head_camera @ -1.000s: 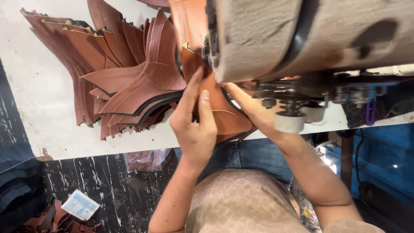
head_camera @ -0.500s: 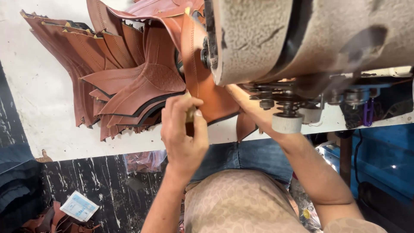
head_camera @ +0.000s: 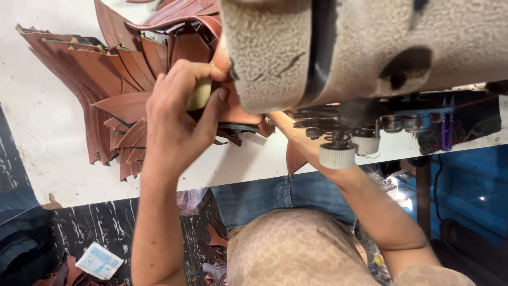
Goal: Stitching together brown leather components for shoes using an industrial sewing machine.
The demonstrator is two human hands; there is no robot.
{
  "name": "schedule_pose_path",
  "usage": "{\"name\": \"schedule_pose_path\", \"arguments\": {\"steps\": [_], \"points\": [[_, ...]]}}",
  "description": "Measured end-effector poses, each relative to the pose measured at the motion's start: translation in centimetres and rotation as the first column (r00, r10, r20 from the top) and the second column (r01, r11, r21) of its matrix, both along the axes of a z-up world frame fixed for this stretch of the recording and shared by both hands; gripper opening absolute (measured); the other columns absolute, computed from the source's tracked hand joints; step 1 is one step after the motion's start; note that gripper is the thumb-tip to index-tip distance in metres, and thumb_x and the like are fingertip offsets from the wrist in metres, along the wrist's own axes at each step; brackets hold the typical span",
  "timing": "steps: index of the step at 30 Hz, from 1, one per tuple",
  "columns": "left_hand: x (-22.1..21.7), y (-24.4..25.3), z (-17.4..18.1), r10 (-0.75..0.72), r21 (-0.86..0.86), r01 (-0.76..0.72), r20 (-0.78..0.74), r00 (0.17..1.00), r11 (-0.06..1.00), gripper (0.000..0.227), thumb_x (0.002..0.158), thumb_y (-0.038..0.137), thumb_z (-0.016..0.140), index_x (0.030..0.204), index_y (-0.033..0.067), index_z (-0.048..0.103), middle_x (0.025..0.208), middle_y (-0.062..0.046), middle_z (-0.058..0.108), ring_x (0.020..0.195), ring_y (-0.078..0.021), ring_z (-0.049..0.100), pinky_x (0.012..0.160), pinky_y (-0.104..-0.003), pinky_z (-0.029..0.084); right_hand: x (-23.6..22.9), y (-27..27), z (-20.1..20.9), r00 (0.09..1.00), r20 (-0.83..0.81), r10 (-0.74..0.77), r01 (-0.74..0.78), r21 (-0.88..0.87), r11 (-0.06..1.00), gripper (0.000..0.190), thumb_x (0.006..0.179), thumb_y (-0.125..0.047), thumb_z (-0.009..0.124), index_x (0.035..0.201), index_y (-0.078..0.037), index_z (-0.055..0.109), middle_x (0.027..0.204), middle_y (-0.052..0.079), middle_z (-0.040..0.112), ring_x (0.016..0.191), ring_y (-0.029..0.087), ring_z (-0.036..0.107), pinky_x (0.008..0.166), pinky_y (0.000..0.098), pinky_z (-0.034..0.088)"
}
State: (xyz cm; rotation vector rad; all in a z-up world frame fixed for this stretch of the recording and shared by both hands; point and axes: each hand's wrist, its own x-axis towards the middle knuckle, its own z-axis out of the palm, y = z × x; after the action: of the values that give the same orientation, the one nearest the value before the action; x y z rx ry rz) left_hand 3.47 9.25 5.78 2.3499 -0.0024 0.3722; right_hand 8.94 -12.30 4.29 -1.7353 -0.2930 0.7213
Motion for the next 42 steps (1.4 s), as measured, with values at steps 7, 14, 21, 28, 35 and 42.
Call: {"name": "schedule_pose_path", "arguments": {"steps": [7,14,21,28,35,42], "points": [[2.8,1.9,1.0,-0.145,0.041,0.146,-0.021,0.989,0.988,0.014,0.103,0.007,0.071,0.115,0.0057,0.063,0.113,-0.010,0.067,0.105,-0.0283,0.065,0.095,-0.039,0.046,-1.0,-1.5,-3.8,0.920,0.390,0.048,-0.046,-0.016,0.999,0.036,0.106,-0.019,0.060,0.141,-0.010,0.061,0.105,0.004,0.076,0.070,0.011,0.069,0.065,0.0281,0.057],[4.3,2.6,-0.3,-0.141,-0.119,0.133,-0.068,0.988,0.984,0.013,0.100,0.005,0.069,0.112,0.0023,0.063,0.106,-0.009,0.067,0.094,-0.0215,0.067,0.087,-0.034,0.053,-1.5,-1.8,-3.1,0.980,-0.160,0.115,-0.146,-0.198,0.969,0.044,0.099,-0.013,0.060,0.143,-0.010,0.058,0.102,0.003,0.076,0.059,0.009,0.065,0.044,0.0284,0.050],[2.2,1.9,-1.6,0.051,-0.253,-0.086,-0.144,0.988,0.964,0.013,0.098,0.005,0.071,0.109,0.0037,0.065,0.099,-0.004,0.069,0.090,-0.0122,0.063,0.079,-0.026,0.051,-1.3,-5.3,-5.3,-0.126,0.430,0.894,0.444,-0.782,0.438,0.050,0.104,-0.020,0.054,0.151,-0.004,0.047,0.127,0.009,0.066,0.108,0.018,0.067,0.089,0.0326,0.058],[-2.9,-2.7,-5.6,0.245,-0.504,-0.241,-0.060,0.968,0.829,0.011,0.102,-0.003,0.071,0.111,0.0007,0.067,0.108,-0.004,0.069,0.100,-0.0096,0.064,0.089,-0.023,0.053,-0.3,-5.6,-5.2,-0.508,-0.221,0.833,0.806,-0.462,0.369,0.027,0.110,-0.018,0.056,0.129,0.001,0.060,0.121,0.012,0.062,0.116,0.023,0.064,0.087,0.0380,0.058],[-5.9,-7.5,-7.3,0.480,-0.695,-0.398,-0.086,0.873,0.598,0.010,0.102,0.005,0.070,0.110,0.0012,0.064,0.104,-0.002,0.068,0.095,-0.0085,0.064,0.087,-0.024,0.053,-1.4,-2.5,-3.1,-0.272,0.316,0.909,0.594,-0.688,0.417,0.032,0.099,-0.018,0.053,0.125,-0.005,0.067,0.105,0.002,0.070,0.091,0.016,0.070,0.075,0.0325,0.057],[-5.8,-9.5,-7.2,0.539,-0.648,-0.471,-0.110,0.835,0.598,0.012,0.103,0.010,0.071,0.110,0.0037,0.064,0.106,-0.001,0.065,0.092,-0.0075,0.059,0.084,-0.023,0.050,-2.2,-1.0,-6.3,0.854,0.511,0.102,-0.076,-0.071,0.995,0.028,0.103,-0.005,0.060,0.129,0.001,0.068,0.123,0.006,0.070,0.112,0.015,0.067,0.096,0.0282,0.053]]}}
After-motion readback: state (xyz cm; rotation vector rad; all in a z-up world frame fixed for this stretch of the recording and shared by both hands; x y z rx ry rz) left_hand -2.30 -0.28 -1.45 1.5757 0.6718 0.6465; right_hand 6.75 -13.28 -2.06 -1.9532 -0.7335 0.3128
